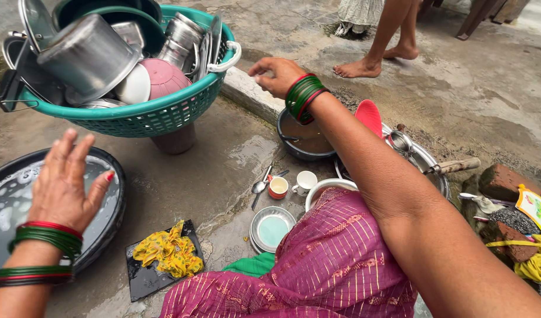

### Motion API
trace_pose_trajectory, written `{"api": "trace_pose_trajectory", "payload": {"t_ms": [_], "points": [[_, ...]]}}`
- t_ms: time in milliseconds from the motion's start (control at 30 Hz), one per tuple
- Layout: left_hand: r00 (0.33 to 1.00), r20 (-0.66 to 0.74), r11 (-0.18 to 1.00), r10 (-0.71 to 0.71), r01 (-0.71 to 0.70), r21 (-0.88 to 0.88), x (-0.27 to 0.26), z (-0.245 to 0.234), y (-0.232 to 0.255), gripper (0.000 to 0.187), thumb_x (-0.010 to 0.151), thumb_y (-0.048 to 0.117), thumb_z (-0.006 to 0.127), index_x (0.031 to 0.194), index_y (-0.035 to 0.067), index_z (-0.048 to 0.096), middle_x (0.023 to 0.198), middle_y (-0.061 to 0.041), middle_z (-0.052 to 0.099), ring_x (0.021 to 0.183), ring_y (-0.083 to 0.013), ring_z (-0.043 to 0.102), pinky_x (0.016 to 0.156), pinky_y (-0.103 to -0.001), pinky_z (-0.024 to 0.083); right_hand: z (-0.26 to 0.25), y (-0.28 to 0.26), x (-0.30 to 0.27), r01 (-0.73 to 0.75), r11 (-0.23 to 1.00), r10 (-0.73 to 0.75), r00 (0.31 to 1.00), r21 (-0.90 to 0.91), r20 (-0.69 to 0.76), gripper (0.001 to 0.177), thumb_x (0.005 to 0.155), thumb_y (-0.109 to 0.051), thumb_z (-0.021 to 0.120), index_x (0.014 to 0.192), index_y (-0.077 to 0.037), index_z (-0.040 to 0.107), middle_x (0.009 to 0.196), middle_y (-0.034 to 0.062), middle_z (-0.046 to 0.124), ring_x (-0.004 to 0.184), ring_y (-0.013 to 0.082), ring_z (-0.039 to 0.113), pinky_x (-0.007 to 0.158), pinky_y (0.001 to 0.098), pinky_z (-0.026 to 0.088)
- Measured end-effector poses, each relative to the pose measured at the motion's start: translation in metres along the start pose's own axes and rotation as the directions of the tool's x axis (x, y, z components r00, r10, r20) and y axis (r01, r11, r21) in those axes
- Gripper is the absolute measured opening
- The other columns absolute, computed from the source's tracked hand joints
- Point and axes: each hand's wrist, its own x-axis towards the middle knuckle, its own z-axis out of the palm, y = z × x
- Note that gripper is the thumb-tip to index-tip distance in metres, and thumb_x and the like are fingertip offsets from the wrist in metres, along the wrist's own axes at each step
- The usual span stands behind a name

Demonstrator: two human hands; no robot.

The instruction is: The person washes various kitchen utensils, including a pressure cooker lid, metal bowls, and plates, using soapy water and a cloth by hand while sitting on the ground.

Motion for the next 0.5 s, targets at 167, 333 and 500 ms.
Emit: {"api": "trace_pose_trajectory", "payload": {"t_ms": [167, 333, 500], "points": [[0.959, 0.214, 0.967, -0.188, 0.218, -0.130, -0.074, 0.087, 0.017, 0.082, 0.085, 0.034, 0.070, 0.157, 0.020, 0.034, 0.169, -0.012, 0.026, 0.148, -0.0391, 0.034, 0.116, -0.053, 0.036, -0.013, 0.122, -0.077, -0.288, 0.956, 0.291, 0.955, 0.048, -0.065, 0.029, 0.097, -0.020, 0.063, 0.125, -0.016, 0.070, 0.095, 0.0019, 0.073, 0.075, 0.0116, 0.067, 0.064, 0.0297, 0.058], [0.877, 0.377, 0.910, -0.297, 0.379, -0.165, -0.134, 0.140, 0.032, 0.089, 0.078, 0.028, 0.076, 0.155, 0.022, 0.032, 0.167, -0.010, 0.022, 0.147, -0.0375, 0.034, 0.115, -0.050, 0.037, 0.005, 0.275, -0.173, -0.340, 0.901, 0.273, 0.927, -0.268, -0.258, 0.035, 0.086, -0.018, 0.074, 0.121, -0.019, 0.076, 0.119, 0.0186, 0.069, 0.101, 0.0295, 0.070, 0.097, 0.0429, 0.054], [0.824, 0.463, 0.866, -0.327, 0.457, -0.202, -0.164, 0.163, 0.047, 0.088, 0.078, 0.025, 0.076, 0.153, 0.023, 0.032, 0.166, -0.010, 0.022, 0.146, -0.0368, 0.036, 0.116, -0.047, 0.036, -0.009, 0.332, -0.225, -0.650, 0.661, 0.478, 0.750, -0.375, -0.457, 0.049, 0.078, -0.027, 0.084, 0.126, -0.030, 0.073, 0.153, 0.0160, 0.048, 0.136, 0.0433, 0.043, 0.113, 0.0502, 0.039]]}}
